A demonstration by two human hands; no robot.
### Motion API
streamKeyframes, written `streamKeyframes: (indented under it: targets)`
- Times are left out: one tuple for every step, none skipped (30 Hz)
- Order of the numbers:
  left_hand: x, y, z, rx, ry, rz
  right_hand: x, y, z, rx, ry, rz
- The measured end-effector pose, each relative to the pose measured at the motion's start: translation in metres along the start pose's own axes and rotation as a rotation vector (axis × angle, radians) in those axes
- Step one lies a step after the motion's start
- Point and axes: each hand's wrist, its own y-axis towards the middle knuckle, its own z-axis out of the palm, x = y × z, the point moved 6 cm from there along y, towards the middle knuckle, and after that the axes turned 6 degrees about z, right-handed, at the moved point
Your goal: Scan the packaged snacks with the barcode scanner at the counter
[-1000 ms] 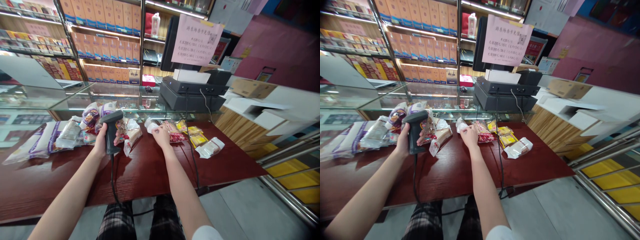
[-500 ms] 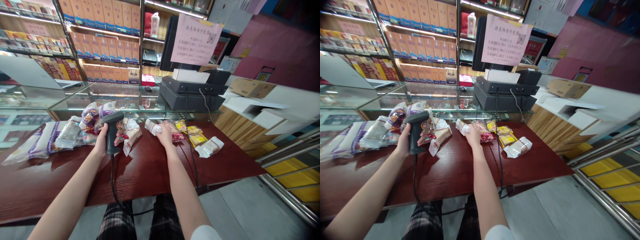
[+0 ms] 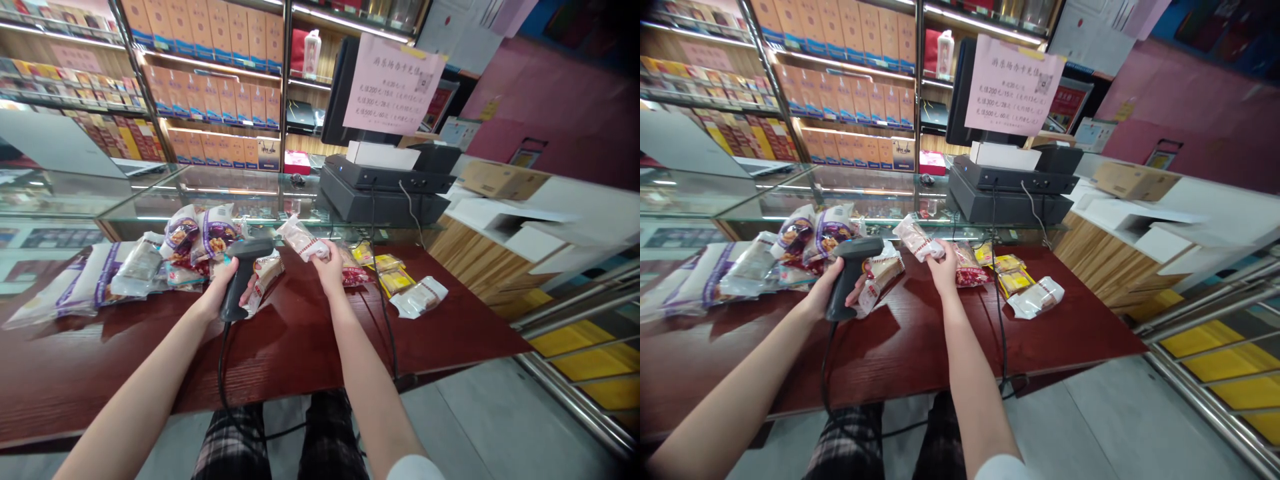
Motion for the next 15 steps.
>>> streamKeyframes:
  targets:
    - [0.0010, -0.0005, 0.0015, 0.009, 0.016, -0.001, 0.0006, -0.0008, 0.0013, 0.006, 0.006, -0.015]
    - [0.0017, -0.0010, 0.0033, 0.019, 0.029, -0.002, 0.0014, -0.0016, 0.0024, 0.011, 0.010, -0.032]
    - [0.0019, -0.0014, 0.0050, 0.024, 0.038, -0.001, 0.0023, -0.0023, 0.0032, 0.016, 0.009, -0.048]
    - [0.0019, -0.0017, 0.0066, 0.026, 0.042, -0.002, 0.0031, -0.0029, 0.0041, 0.022, -0.003, -0.059]
    - [0.0020, -0.0020, 0.0077, 0.026, 0.044, -0.005, 0.0037, -0.0034, 0.0050, 0.030, -0.025, -0.063]
    - [0.0019, -0.0021, 0.0084, 0.023, 0.044, -0.009, 0.0040, -0.0037, 0.0058, 0.036, -0.054, -0.063]
    - [0.0018, -0.0022, 0.0085, 0.019, 0.043, -0.011, 0.0042, -0.0040, 0.0064, 0.041, -0.084, -0.060]
    - [0.0020, -0.0022, 0.0080, 0.013, 0.043, -0.017, 0.0043, -0.0042, 0.0067, 0.041, -0.107, -0.060]
    - [0.0023, -0.0021, 0.0072, 0.010, 0.045, -0.023, 0.0047, -0.0044, 0.0068, 0.039, -0.118, -0.064]
    - [0.0028, -0.0019, 0.0061, 0.008, 0.047, -0.027, 0.0053, -0.0046, 0.0069, 0.038, -0.116, -0.074]
    - [0.0035, -0.0016, 0.0048, 0.004, 0.046, -0.031, 0.0059, -0.0048, 0.0070, 0.038, -0.108, -0.085]
    - [0.0046, -0.0012, 0.0034, -0.001, 0.036, -0.038, 0.0065, -0.0050, 0.0073, 0.041, -0.099, -0.095]
    - [0.0061, -0.0006, 0.0020, -0.009, 0.011, -0.050, 0.0068, -0.0053, 0.0077, 0.047, -0.093, -0.099]
    - [0.0080, 0.0000, 0.0010, -0.015, -0.025, -0.064, 0.0069, -0.0055, 0.0081, 0.052, -0.093, -0.098]
    - [0.0100, 0.0009, 0.0003, -0.023, -0.066, -0.080, 0.0070, -0.0057, 0.0085, 0.057, -0.095, -0.093]
